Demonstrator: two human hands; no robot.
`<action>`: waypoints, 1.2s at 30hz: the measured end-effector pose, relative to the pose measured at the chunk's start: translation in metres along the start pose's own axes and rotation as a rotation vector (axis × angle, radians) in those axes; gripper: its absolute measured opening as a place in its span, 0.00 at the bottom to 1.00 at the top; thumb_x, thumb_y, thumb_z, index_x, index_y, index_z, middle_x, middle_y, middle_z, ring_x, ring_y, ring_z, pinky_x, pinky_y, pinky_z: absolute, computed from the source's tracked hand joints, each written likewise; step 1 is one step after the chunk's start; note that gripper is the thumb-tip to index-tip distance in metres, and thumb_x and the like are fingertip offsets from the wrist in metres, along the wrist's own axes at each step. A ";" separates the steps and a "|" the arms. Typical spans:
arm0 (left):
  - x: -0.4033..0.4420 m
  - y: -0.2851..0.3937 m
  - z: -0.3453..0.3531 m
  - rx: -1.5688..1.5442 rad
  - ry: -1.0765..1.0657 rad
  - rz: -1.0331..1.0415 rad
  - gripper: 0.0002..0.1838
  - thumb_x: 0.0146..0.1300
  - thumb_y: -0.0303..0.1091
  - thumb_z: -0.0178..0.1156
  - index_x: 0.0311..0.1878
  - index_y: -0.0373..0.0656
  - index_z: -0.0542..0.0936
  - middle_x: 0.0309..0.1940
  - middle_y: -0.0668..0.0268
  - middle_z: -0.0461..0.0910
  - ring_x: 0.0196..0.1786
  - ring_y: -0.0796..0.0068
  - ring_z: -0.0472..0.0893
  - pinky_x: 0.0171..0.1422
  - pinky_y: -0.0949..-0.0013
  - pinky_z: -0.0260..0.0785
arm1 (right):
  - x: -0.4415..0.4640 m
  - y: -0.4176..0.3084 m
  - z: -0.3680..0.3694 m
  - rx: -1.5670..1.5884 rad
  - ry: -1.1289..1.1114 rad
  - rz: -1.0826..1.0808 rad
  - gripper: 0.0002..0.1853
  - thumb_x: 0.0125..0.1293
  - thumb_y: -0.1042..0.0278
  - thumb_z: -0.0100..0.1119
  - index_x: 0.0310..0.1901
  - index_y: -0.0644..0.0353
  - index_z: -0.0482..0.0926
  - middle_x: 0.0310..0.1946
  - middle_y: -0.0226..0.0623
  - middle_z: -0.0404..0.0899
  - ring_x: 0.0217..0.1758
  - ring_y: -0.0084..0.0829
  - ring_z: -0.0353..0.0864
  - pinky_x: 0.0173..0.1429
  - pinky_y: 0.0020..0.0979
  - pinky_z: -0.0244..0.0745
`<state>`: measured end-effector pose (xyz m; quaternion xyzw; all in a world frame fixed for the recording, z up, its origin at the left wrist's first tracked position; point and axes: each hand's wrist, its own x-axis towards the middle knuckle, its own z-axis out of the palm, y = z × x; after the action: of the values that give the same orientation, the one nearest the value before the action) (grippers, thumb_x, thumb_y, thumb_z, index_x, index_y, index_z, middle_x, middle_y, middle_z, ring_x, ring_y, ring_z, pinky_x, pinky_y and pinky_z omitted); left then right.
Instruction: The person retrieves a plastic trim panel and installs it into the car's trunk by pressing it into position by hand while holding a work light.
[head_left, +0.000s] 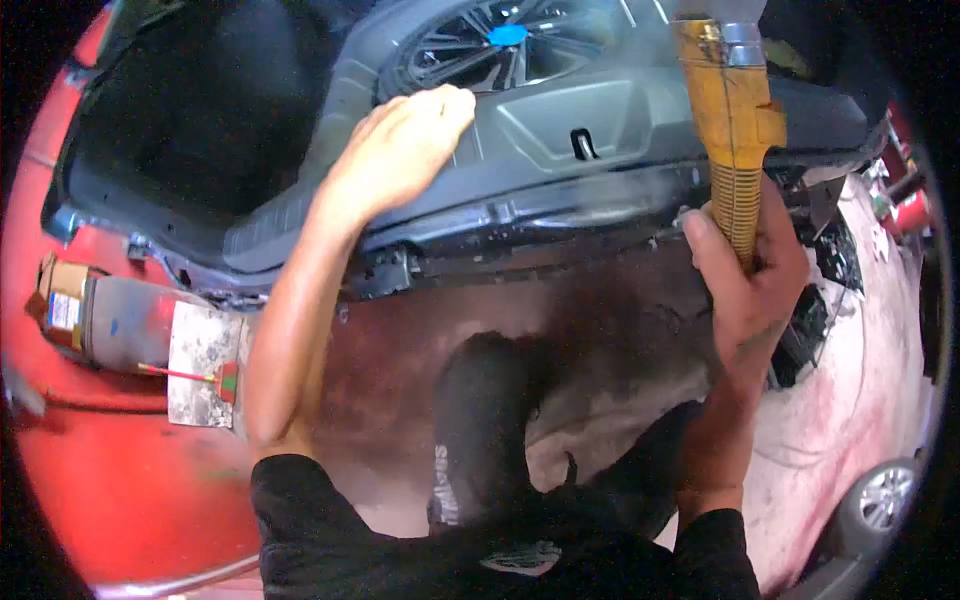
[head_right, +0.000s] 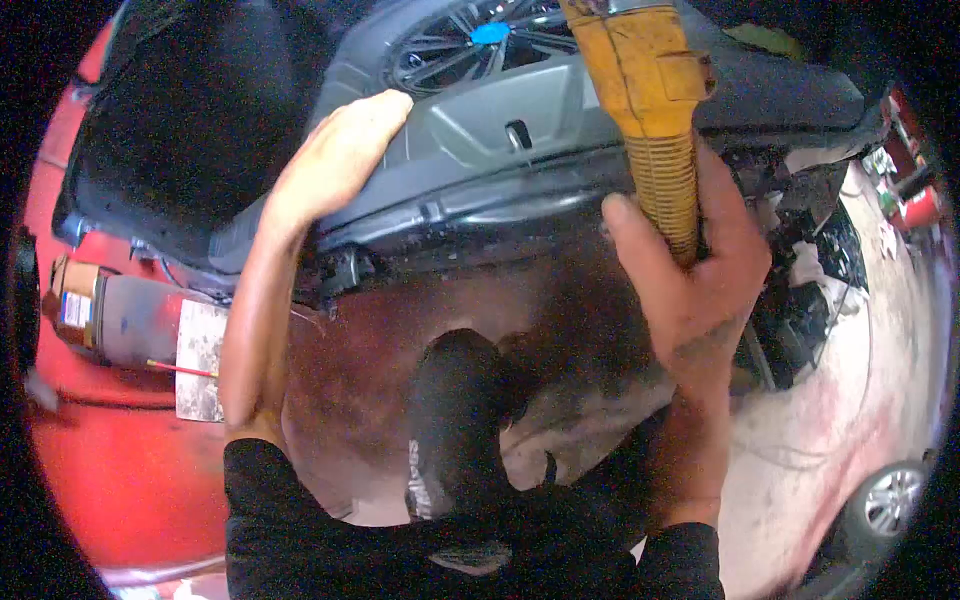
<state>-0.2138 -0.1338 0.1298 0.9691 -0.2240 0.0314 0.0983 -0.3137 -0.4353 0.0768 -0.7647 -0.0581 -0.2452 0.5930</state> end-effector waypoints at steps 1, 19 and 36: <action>0.002 0.007 0.001 -0.041 -0.007 -0.045 0.22 0.79 0.45 0.44 0.53 0.35 0.77 0.52 0.41 0.81 0.60 0.38 0.78 0.63 0.48 0.70 | 0.009 -0.011 -0.002 -0.064 -0.028 0.067 0.24 0.64 0.71 0.70 0.61 0.67 0.80 0.45 0.35 0.86 0.45 0.22 0.81 0.56 0.28 0.77; 0.044 0.057 0.050 -0.005 0.118 -0.067 0.12 0.72 0.38 0.57 0.45 0.39 0.83 0.46 0.56 0.86 0.53 0.56 0.82 0.59 0.48 0.69 | 0.090 0.070 -0.036 -0.495 -0.385 0.047 0.23 0.69 0.61 0.67 0.59 0.68 0.75 0.54 0.60 0.80 0.63 0.62 0.76 0.73 0.52 0.68; -0.014 -0.017 0.042 -0.157 -0.162 -0.577 0.26 0.79 0.50 0.45 0.65 0.43 0.81 0.64 0.54 0.82 0.69 0.45 0.78 0.78 0.34 0.59 | 0.090 0.066 -0.040 -0.567 -0.472 0.013 0.23 0.72 0.63 0.65 0.62 0.66 0.73 0.63 0.63 0.75 0.70 0.65 0.70 0.77 0.52 0.63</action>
<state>-0.2183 -0.1216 0.0846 0.9816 0.0515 -0.0923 0.1593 -0.2229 -0.5102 0.0659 -0.9346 -0.1180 -0.0646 0.3292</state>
